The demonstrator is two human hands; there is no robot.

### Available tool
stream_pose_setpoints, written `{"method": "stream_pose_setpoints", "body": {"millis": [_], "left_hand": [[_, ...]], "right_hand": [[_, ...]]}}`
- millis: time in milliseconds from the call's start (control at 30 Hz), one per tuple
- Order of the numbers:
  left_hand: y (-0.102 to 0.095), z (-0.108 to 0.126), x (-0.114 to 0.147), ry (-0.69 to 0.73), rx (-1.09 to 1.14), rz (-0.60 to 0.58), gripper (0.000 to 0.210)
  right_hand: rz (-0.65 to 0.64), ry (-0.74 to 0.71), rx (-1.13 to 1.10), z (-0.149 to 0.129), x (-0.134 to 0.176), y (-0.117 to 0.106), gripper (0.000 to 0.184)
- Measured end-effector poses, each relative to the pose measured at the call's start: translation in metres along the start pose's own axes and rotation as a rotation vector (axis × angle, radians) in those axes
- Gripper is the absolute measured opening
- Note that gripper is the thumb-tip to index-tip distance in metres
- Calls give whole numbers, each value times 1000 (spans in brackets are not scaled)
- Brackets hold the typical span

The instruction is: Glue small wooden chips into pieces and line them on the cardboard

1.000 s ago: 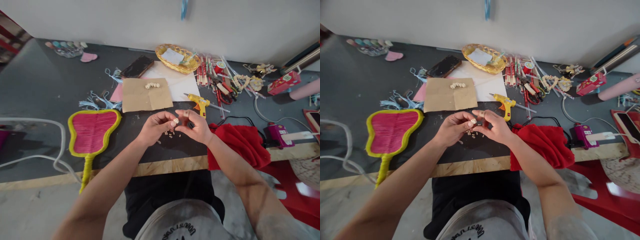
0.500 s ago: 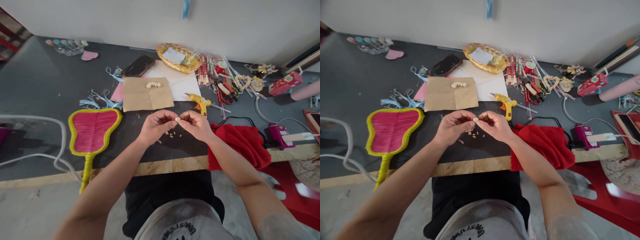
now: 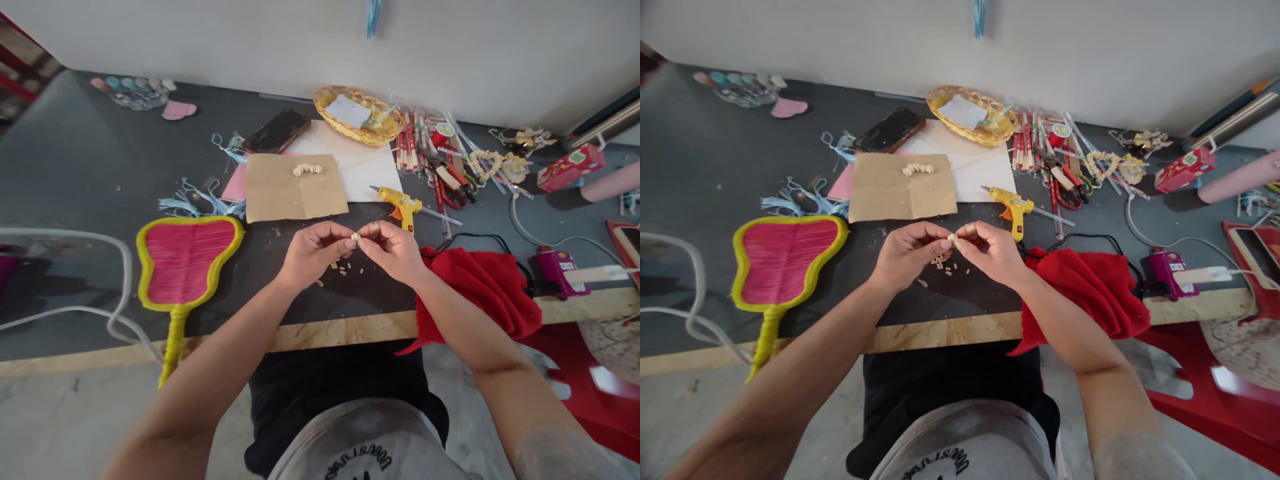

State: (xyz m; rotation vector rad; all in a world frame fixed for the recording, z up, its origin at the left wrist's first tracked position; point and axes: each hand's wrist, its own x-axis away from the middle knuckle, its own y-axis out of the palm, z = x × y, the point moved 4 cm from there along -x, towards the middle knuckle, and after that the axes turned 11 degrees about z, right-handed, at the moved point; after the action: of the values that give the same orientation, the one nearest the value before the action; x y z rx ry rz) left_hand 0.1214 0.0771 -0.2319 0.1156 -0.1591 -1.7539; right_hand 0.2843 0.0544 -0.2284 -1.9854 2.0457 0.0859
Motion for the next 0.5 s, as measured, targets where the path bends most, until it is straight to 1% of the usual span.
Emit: {"method": "stream_pose_setpoints", "body": {"millis": [100,233,367,433,500], "left_hand": [[0,-3,0,-18,20,15,21],[2,-7,-1,-91,169,31,22],[4,-8,-1,-153,241,5,21],[4,-7,-1,-142,229,-13,20],[3,-5,0,-102,191,-21,20]], "right_hand": [[0,-4,-1,1,0,1,18],[-13,22,-27,3,0,3,22],[-19,13,2,3,0,3,22],[-22,-2,12,2,0,3,21],[-27,-11,14,0,0,3,19]]}}
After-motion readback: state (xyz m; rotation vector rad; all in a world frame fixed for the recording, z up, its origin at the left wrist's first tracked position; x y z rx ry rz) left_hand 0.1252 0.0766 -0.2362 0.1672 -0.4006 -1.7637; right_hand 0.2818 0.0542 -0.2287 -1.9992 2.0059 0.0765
